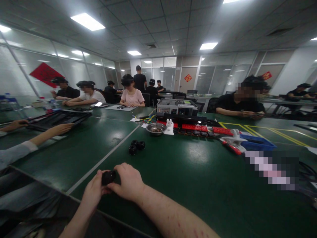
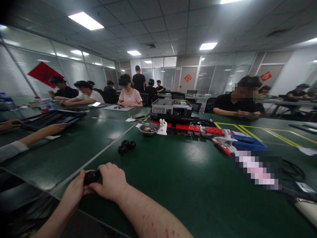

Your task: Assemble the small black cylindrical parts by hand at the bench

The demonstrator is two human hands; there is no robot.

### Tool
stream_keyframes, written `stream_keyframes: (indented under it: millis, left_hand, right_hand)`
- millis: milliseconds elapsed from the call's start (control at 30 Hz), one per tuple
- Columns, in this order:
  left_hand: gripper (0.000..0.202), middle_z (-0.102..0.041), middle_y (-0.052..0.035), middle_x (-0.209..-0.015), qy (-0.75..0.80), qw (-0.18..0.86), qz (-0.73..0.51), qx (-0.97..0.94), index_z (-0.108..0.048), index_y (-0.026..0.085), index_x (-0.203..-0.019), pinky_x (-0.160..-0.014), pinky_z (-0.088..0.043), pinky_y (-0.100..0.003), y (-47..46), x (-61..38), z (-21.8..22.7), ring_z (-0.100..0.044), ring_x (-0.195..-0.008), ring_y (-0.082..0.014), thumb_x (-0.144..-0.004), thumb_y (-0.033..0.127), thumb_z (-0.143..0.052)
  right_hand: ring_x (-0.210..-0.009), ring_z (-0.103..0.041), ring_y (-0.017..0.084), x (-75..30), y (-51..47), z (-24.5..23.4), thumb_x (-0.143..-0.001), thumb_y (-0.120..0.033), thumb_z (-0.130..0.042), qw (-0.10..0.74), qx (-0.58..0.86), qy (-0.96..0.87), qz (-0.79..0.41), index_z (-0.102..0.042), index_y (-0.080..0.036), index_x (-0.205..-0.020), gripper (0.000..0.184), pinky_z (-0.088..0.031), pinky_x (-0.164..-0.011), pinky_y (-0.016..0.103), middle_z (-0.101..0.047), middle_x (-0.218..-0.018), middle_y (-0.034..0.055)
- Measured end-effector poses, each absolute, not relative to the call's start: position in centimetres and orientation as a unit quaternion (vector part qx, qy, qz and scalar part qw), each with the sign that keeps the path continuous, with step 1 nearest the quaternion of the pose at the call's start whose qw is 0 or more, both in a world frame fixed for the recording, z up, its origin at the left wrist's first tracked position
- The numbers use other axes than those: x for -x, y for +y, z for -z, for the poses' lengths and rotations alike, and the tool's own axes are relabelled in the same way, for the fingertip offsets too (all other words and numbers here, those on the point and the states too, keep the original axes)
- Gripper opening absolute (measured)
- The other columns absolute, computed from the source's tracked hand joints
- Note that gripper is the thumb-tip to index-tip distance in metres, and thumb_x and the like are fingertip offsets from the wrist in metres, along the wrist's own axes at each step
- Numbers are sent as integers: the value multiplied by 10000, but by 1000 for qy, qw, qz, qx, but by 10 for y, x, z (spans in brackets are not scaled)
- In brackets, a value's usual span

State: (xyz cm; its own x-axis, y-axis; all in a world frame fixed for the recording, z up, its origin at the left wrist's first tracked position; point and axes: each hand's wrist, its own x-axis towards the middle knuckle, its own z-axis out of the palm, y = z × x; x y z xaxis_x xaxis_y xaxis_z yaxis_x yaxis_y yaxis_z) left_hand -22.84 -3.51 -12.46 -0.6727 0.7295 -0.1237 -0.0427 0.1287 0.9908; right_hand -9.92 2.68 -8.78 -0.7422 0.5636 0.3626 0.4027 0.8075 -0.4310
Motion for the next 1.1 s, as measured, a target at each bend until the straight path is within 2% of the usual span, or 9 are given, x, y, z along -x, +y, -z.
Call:
stream_keyframes:
  millis: [133,267,400,500,600,733,867,1000,1100]
  left_hand:
    - [405,-572,-16,-545,689,318,-585,-287,-501,134,-885,-401,-460,-251,-35,233,127,-545,-419,-144,-737,480,-349]
    - [400,-604,-33,-636,710,294,-561,-307,-521,150,-853,-445,-478,-244,-34,239,128,-584,-533,-167,-730,489,-347]
    - [391,-589,-21,-550,721,296,-535,-327,-526,150,-840,-394,-451,-240,-35,243,127,-544,-425,-151,-736,467,-321]
    - [393,-578,-11,-514,745,266,-515,-330,-544,153,-828,-359,-426,-232,-37,247,127,-506,-366,-138,-730,462,-322]
    - [409,-542,11,-455,745,248,-509,-353,-552,162,-843,-334,-405,-226,-40,249,130,-474,-333,-129,-720,484,-333]
    - [377,-594,-11,-564,731,230,-527,-367,-566,171,-802,-360,-430,-216,-43,247,132,-541,-440,-145,-707,478,-369]
    - [379,-524,18,-436,730,222,-522,-383,-572,168,-817,-337,-411,-218,-42,245,131,-478,-344,-126,-706,472,-374]
    - [406,-570,4,-519,741,203,-521,-372,-564,166,-827,-351,-413,-223,-41,244,132,-491,-364,-125,-715,489,-346]
    - [436,-545,9,-478,735,206,-523,-379,-555,164,-848,-365,-409,-229,-41,243,133,-480,-358,-129,-726,504,-309]
  right_hand:
    - [-722,-557,197,99,27,89,-790,-517,-271,191,263,-934,-150,-536,-171,-826,438,-444,-615,316,-592,-753,59]
    - [-780,-548,207,102,22,90,-724,-527,-403,234,245,-933,-122,-492,-174,-925,416,-446,-619,313,-583,-866,65]
    - [-668,-570,213,106,18,90,-778,-517,-287,184,301,-927,-130,-514,-159,-832,427,-447,-566,335,-597,-730,71]
    - [-712,-568,235,108,16,89,-713,-587,-346,215,294,-922,-135,-512,-148,-865,493,-453,-584,351,-597,-786,85]
    - [-684,-579,232,109,14,89,-772,-541,-260,170,293,-925,-172,-540,-149,-801,483,-458,-553,340,-606,-735,86]
    - [-736,-576,242,110,15,90,-693,-633,-318,200,301,-913,-191,-532,-148,-863,557,-463,-598,346,-606,-808,94]
    - [-732,-587,217,107,19,89,-784,-555,-174,165,287,-912,-243,-543,-170,-846,537,-467,-593,329,-617,-774,78]
    - [-759,-578,239,106,22,89,-625,-656,-397,201,295,-902,-243,-503,-169,-954,597,-472,-593,337,-597,-878,82]
    - [-689,-590,209,107,23,91,-757,-582,-222,135,290,-899,-300,-562,-179,-801,529,-465,-551,300,-614,-730,60]
